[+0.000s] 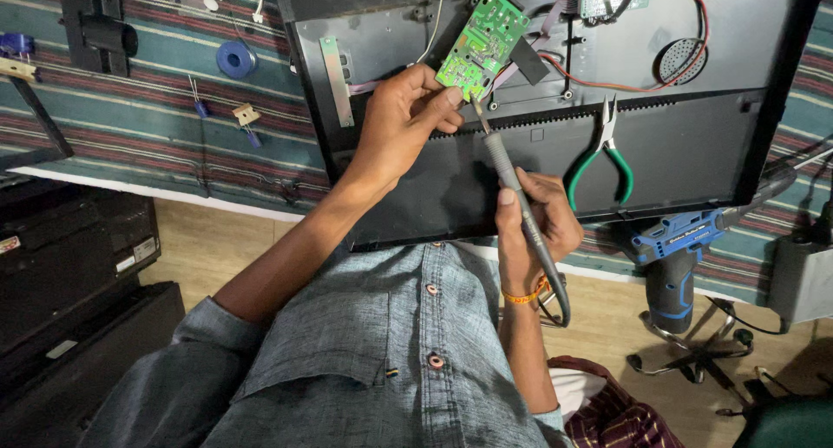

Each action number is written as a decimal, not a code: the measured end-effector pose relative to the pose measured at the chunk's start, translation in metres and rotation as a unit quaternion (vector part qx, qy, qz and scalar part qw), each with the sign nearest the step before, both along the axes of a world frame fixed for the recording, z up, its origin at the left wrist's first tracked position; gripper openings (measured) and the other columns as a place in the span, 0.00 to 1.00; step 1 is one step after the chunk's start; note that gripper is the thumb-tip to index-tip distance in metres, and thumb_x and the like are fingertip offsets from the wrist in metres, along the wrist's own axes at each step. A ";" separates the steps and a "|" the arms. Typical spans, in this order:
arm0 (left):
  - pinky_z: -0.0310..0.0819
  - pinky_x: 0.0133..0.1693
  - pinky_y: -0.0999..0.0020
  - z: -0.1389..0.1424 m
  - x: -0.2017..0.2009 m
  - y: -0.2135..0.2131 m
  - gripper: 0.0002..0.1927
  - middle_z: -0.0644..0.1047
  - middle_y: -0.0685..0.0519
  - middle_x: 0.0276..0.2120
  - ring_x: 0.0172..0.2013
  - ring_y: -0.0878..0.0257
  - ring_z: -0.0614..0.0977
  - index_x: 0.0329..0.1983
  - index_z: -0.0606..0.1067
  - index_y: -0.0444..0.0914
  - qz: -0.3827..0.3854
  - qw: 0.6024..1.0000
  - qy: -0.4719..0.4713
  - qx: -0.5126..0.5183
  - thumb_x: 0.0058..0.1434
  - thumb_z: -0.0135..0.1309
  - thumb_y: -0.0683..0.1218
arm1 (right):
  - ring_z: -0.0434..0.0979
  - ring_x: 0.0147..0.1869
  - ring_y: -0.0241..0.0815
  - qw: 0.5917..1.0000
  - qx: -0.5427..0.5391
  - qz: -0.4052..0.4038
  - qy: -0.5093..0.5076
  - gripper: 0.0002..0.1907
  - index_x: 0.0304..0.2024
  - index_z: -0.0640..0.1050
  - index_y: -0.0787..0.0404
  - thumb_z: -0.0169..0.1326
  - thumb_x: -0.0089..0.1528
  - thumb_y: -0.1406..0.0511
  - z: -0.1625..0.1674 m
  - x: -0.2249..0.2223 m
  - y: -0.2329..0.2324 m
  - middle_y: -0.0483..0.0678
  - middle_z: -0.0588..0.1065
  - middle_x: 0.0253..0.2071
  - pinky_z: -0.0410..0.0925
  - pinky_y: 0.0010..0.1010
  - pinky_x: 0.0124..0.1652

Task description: The person removes a circuit board from an open electronic device, uses pliers to detach a component, and then uses a soldering iron to work on the board's connections. The person handles the board and tools directly with their hands.

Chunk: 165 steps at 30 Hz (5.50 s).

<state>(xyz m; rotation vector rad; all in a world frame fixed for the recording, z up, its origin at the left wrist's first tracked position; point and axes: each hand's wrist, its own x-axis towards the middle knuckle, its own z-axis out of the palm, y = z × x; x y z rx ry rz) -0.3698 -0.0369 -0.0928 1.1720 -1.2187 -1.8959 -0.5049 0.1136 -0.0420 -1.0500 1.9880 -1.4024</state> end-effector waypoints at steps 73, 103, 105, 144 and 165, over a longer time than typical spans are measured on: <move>0.75 0.53 0.68 0.043 -0.024 0.020 0.14 0.75 0.50 0.53 0.50 0.62 0.78 0.59 0.77 0.37 0.036 0.984 -0.039 -0.172 0.73 0.48 0.41 | 0.80 0.52 0.46 0.970 -0.099 0.098 0.200 0.20 0.56 0.73 0.63 0.63 0.64 0.77 -0.005 -0.027 -0.087 0.52 0.74 0.52 0.74 0.32 0.53; 0.79 0.42 0.64 0.024 -0.058 0.008 0.08 0.79 0.48 0.40 0.40 0.54 0.84 0.47 0.75 0.35 0.017 0.962 -0.053 -0.268 0.65 0.56 0.36 | 0.77 0.48 0.37 0.991 -0.101 -0.050 -0.066 0.14 0.58 0.69 0.65 0.58 0.73 0.72 -0.020 -0.038 -0.068 0.51 0.72 0.48 0.76 0.30 0.48; 0.79 0.42 0.64 0.024 -0.057 0.007 0.08 0.79 0.49 0.40 0.40 0.54 0.84 0.46 0.75 0.35 0.022 0.959 -0.055 -0.278 0.65 0.56 0.36 | 0.77 0.47 0.38 0.990 -0.104 -0.052 -0.084 0.14 0.57 0.69 0.65 0.58 0.72 0.72 -0.021 -0.037 -0.071 0.50 0.73 0.48 0.78 0.30 0.47; 0.77 0.61 0.58 0.014 -0.005 -0.001 0.08 0.80 0.47 0.51 0.55 0.56 0.83 0.50 0.72 0.35 0.030 0.933 0.319 0.166 0.75 0.50 0.45 | 0.73 0.44 0.36 0.998 -0.041 -0.054 -0.006 0.10 0.49 0.77 0.70 0.60 0.66 0.72 -0.001 0.004 0.001 0.51 0.75 0.43 0.68 0.23 0.43; 0.77 0.60 0.59 0.018 -0.005 -0.002 0.19 0.79 0.47 0.48 0.50 0.60 0.81 0.55 0.75 0.29 -0.002 0.972 0.213 0.102 0.76 0.51 0.51 | 0.73 0.41 0.34 1.000 0.000 -0.024 0.002 0.13 0.51 0.80 0.69 0.64 0.64 0.72 0.008 0.003 -0.008 0.50 0.78 0.41 0.65 0.21 0.37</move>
